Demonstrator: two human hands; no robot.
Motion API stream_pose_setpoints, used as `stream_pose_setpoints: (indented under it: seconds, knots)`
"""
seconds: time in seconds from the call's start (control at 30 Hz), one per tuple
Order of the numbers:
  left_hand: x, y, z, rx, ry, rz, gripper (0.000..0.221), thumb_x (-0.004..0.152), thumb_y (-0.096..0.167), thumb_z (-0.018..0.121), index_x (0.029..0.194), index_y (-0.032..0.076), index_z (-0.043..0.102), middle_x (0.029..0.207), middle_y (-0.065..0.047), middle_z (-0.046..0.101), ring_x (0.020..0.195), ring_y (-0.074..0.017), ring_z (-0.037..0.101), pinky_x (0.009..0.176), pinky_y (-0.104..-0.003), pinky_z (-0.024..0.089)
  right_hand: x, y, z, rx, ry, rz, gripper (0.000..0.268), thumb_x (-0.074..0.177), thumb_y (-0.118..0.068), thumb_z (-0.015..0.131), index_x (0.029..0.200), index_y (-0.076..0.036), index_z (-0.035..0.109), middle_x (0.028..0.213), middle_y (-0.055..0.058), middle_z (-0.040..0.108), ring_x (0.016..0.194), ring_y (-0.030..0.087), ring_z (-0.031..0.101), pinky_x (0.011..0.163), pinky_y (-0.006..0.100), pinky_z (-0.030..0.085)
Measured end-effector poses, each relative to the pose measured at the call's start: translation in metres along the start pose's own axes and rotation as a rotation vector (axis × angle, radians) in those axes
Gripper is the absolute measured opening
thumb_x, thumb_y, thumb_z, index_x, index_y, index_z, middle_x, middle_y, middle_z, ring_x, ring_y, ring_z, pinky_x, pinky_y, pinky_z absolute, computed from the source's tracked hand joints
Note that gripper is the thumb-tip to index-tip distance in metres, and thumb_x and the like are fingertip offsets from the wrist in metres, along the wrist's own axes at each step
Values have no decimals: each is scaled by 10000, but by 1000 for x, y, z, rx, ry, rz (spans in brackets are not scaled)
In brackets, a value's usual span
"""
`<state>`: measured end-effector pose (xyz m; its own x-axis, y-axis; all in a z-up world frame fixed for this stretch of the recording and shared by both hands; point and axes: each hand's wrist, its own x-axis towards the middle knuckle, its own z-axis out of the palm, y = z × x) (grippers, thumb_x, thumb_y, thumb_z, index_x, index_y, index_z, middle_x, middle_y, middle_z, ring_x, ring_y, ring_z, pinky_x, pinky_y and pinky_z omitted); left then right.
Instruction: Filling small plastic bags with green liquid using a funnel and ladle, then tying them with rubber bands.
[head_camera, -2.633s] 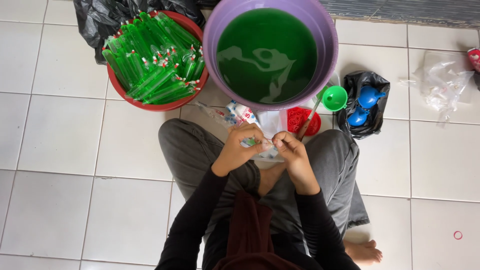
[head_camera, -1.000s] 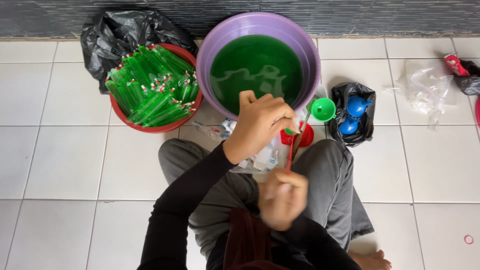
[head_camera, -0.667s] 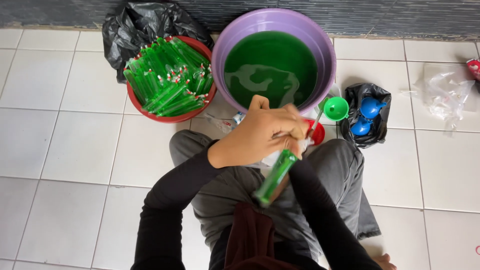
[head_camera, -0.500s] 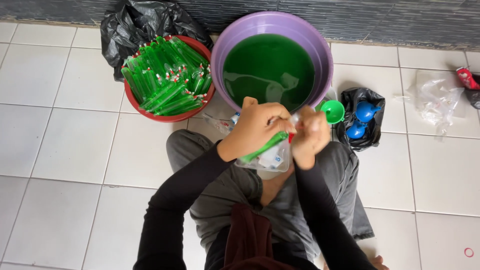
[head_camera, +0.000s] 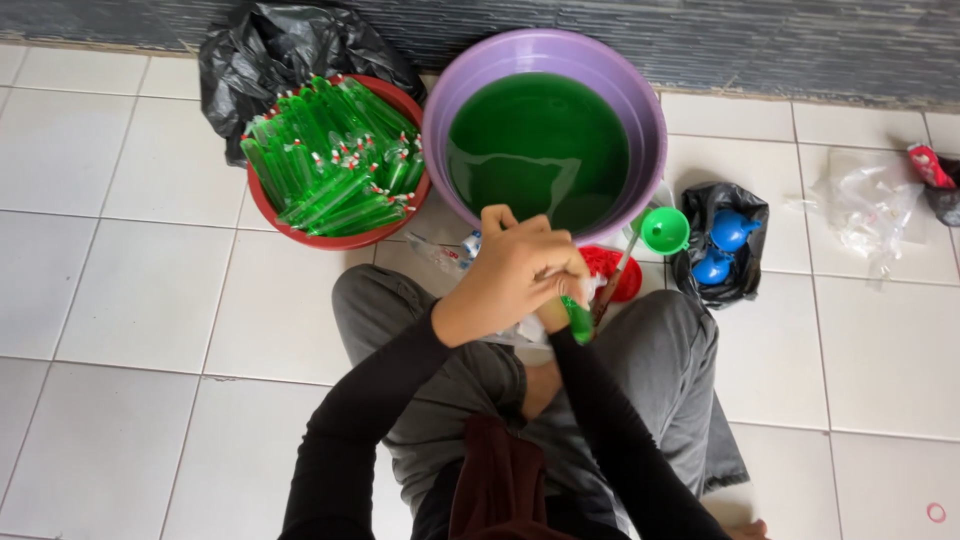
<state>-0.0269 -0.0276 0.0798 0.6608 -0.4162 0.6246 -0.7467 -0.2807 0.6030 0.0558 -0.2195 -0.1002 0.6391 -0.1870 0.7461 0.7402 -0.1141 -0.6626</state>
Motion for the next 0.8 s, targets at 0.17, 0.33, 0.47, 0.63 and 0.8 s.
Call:
stream_pose_setpoints:
  seconds: [0.17, 0.33, 0.47, 0.63, 0.8]
  knots:
    - [-20, -26, 0, 40, 125, -157, 221, 870, 405, 754, 781, 247, 629, 648, 123, 458, 706, -97, 495, 846, -361, 267, 6, -13, 16, -263, -170, -249, 237, 1043, -177, 550, 918, -35, 693, 845, 149, 668, 649, 273, 539, 608, 396, 452]
    - [-39, -59, 26, 44, 305, -249, 191, 838, 375, 816, 796, 234, 694, 683, 80, 522, 726, -159, 530, 784, -330, 347, -38, -48, 11, -195, -363, 17, 246, 952, 45, 496, 728, -47, 538, 621, 100, 522, 530, 289, 404, 537, 397, 416]
    - [-68, -76, 56, 206, 297, -461, 179, 775, 357, 834, 821, 246, 702, 875, 45, 564, 915, -224, 536, 826, -424, 343, -74, -61, 13, 93, -273, 508, 242, 915, 19, 478, 705, -65, 566, 542, -11, 467, 509, 124, 341, 504, 269, 365]
    - [-97, -91, 84, 73, 334, -596, 175, 752, 314, 887, 801, 229, 743, 849, -5, 560, 891, -266, 567, 832, -424, 430, -122, -80, 31, 301, -136, 777, 219, 993, -30, 422, 1159, -16, 564, 618, 28, 478, 546, 89, 369, 534, 251, 316]
    - [-90, -74, 77, -436, 453, -909, 103, 799, 198, 860, 818, 110, 810, 767, -67, 578, 853, -173, 549, 859, -315, 441, -148, -63, 40, 376, -205, 703, 417, 1022, -8, 418, 1435, -67, 433, 736, 97, 594, 509, 112, 475, 504, 233, 367]
